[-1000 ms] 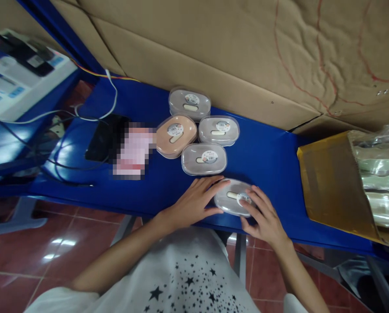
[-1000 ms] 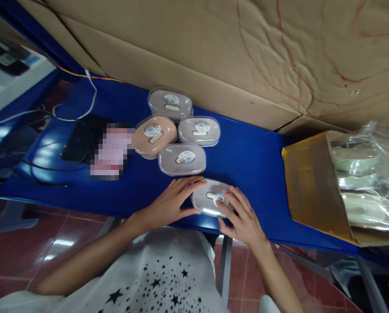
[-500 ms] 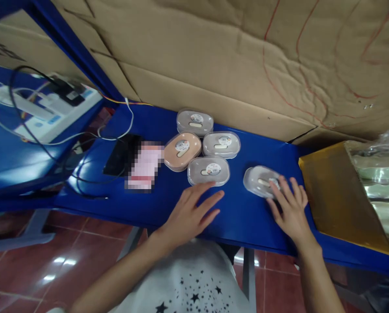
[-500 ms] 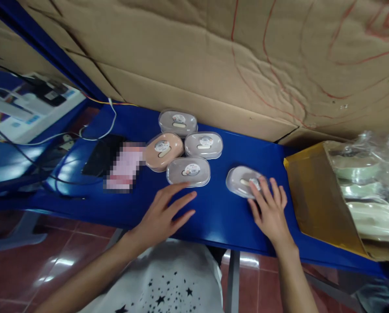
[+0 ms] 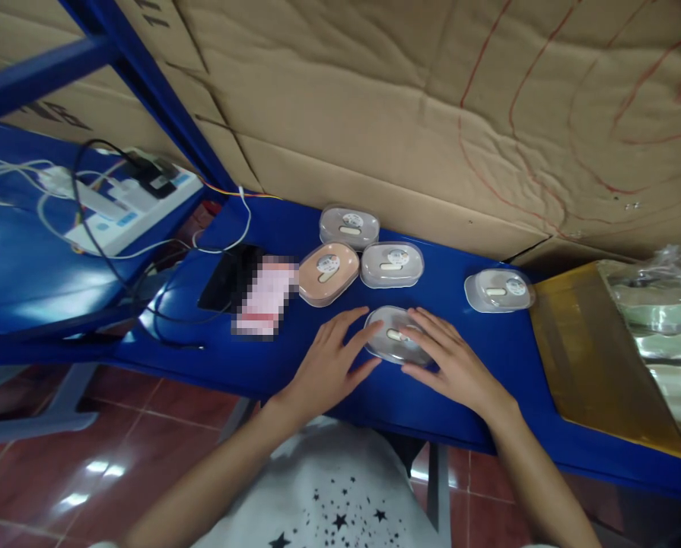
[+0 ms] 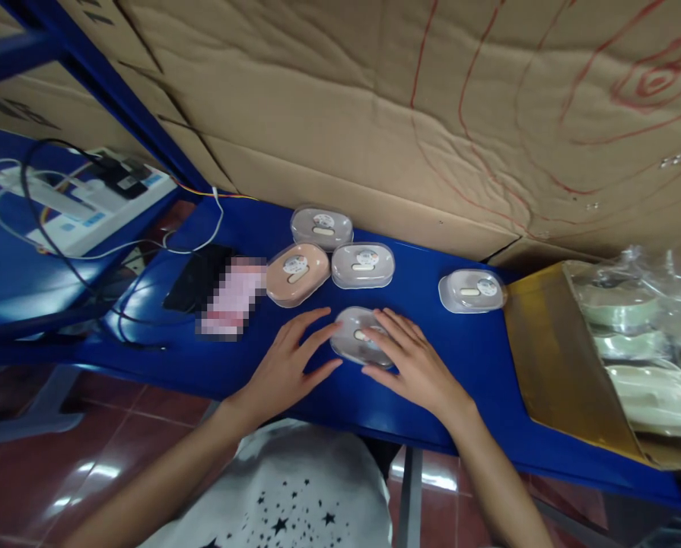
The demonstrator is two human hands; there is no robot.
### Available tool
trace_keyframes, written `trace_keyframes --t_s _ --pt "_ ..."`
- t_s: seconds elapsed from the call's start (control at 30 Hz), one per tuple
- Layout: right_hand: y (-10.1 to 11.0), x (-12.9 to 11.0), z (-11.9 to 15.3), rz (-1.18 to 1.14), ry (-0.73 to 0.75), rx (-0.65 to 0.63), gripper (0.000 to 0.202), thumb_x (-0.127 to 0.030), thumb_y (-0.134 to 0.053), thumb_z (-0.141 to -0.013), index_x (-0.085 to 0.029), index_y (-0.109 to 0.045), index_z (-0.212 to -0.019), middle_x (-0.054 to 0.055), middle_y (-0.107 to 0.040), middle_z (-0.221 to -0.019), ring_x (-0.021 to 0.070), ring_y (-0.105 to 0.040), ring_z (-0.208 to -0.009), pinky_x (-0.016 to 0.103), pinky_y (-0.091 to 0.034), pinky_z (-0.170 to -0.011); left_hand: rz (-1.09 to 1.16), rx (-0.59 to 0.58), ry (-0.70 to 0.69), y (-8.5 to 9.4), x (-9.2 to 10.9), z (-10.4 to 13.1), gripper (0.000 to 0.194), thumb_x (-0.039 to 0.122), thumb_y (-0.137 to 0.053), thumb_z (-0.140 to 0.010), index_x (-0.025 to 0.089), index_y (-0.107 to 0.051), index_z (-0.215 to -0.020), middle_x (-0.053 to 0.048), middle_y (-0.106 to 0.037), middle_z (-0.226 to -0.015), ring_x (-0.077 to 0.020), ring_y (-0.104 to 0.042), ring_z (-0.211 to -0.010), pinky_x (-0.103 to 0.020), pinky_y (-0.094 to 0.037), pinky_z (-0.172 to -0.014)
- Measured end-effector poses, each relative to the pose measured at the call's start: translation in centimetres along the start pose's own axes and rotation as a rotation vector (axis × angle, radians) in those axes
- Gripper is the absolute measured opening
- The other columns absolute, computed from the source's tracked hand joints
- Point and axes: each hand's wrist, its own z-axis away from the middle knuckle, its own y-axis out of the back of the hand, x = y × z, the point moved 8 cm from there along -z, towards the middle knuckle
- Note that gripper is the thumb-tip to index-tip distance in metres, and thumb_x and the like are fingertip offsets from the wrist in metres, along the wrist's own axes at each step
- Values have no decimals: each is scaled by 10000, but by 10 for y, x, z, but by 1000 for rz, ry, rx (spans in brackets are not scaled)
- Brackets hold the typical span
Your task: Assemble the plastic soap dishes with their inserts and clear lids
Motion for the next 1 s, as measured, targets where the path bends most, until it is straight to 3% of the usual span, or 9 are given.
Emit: trace_keyframes --t_s 0.13,0.27,0.33,0.43,0.57,0.63,0.73,0.83,1.0 --pt "7 13 14 -85 -46 37 690 -398 -723 -1023 -361 -440 -1651 88 -437 -1730 331 -427 -1599 599 -493 -1247 -48 43 22 15 -16 -5 542 387 -643 -1073 303 -471 -1579 -168 -525 -1592 -361 -557 -1452 -555 -519 -1157" --pt "27 54 25 -145 -180 147 535 -390 -666 -1051 -316 -543 -1567 112 -551 -1645 313 -548 -1513 559 -520 -1221 -272 211 264 48 -55 -29 633 437 -665 -1047 233 -446 -1605 -245 -421 -1666 -470 -461 -1525 -654 -461 -1178" --pt "37 71 26 -59 -227 177 472 -415 -667 -1047 -294 -602 -1499 121 -587 -1609 335 -521 -1533 616 -468 -1247 -324 147 344 50 -74 -43 684 432 -683 -1025 168 -442 -1608 -298 -399 -1664 -519 -452 -1517 -691 -464 -1152" --pt "45 80 9 25 -200 183 398 -426 -652 -1053 -273 -651 -1420 129 -627 -1561 348 -507 -1539 653 -435 -1254 -301 48 337 41 -90 -59 598 343 -717 -979 169 -535 -1522 -270 -530 -1557 -482 -556 -1432 -652 -506 -1125" --pt "45 80 -44 7 -108 178 487 -390 -624 -1069 -292 -556 -1541 111 -544 -1649 303 -448 -1585 598 -398 -1292 -118 27 236 38 -86 -63 475 357 -716 -967 237 -606 -1413 -161 -626 -1474 -370 -613 -1388 -561 -517 -1165" --pt "37 83 -74 47 -90 90 604 -384 -680 -1037 -270 -501 -1602 130 -453 -1716 327 -357 -1635 617 -341 -1313 -31 56 188 45 -79 -66 440 397 -688 -998 239 -607 -1400 -134 -648 -1445 -329 -622 -1380 -524 -509 -1183" --pt "33 93 -100 104 -97 -11 613 -399 -725 -1011 -250 -547 -1578 148 -480 -1696 346 -409 -1606 608 -364 -1290 -42 127 141 60 -69 -76 491 431 -690 -1013 224 -589 -1446 -154 -605 -1511 -344 -570 -1446 -543 -470 -1215" --pt "47 106 -99 149 -164 5 498 -446 -619 -1076 -259 -599 -1537 114 -609 -1594 320 -565 -1489 538 -468 -1212 -104 108 101 55 -61 -98 536 430 -721 -1006 196 -583 -1468 -191 -557 -1570 -382 -527 -1491 -570 -457 -1216" --pt "77 124 -75 257 -349 92 376 -276 -453 -1113 -181 -733 -1345 181 -768 -1325 377 -711 -1247 592 -512 -1080 -211 -9 55 9 -56 -146 575 387 -758 -994 176 -567 -1494 -228 -508 -1611 -422 -526 -1484 -586 -444 -1210"
